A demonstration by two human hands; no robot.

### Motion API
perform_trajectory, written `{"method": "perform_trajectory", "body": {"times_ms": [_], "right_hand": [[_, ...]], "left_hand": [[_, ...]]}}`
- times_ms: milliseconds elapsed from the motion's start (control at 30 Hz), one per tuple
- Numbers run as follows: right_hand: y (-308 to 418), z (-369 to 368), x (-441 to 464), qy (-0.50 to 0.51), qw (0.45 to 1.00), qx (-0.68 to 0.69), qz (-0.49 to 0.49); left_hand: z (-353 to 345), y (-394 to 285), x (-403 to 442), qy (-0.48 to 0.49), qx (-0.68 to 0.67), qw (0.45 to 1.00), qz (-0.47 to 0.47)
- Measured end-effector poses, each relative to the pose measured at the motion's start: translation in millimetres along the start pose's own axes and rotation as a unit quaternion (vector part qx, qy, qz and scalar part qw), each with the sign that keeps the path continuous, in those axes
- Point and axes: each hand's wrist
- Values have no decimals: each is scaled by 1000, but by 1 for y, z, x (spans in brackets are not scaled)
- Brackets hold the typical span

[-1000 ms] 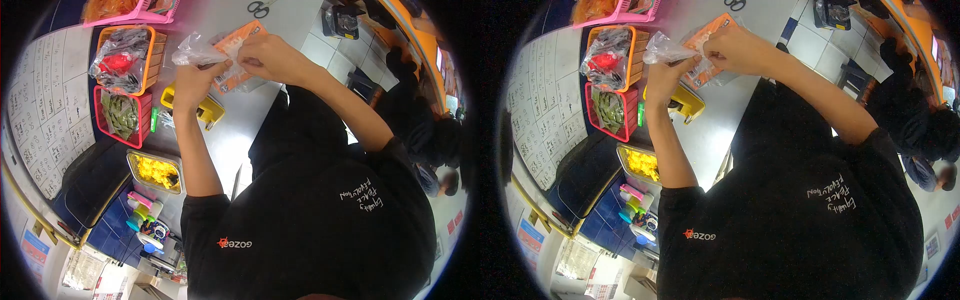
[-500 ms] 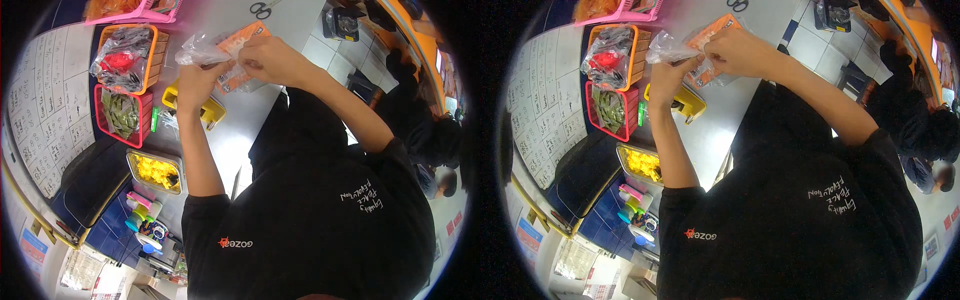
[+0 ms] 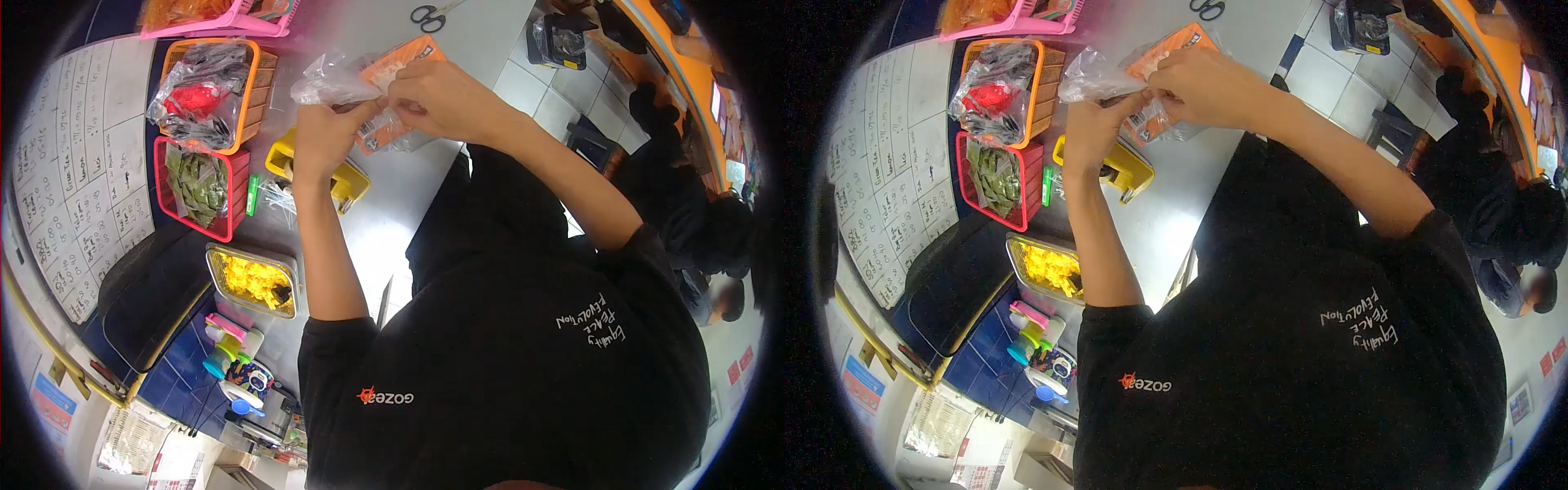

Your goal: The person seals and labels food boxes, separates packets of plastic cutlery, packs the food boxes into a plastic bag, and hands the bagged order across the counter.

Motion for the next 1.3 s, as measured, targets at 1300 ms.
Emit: {"method": "perform_trajectory", "body": {"times_ms": [1300], "right_hand": [[24,-42,-36,-196,981,9,-6]], "left_hand": [[-4,11,5,-29,-82,994,72]]}}
Point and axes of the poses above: each hand's wrist, its own x-axis towards the middle knuckle, its own z-axis out of the back of the hand, y = z × x, and after that the axes turned 2 degrees about z, right-handed
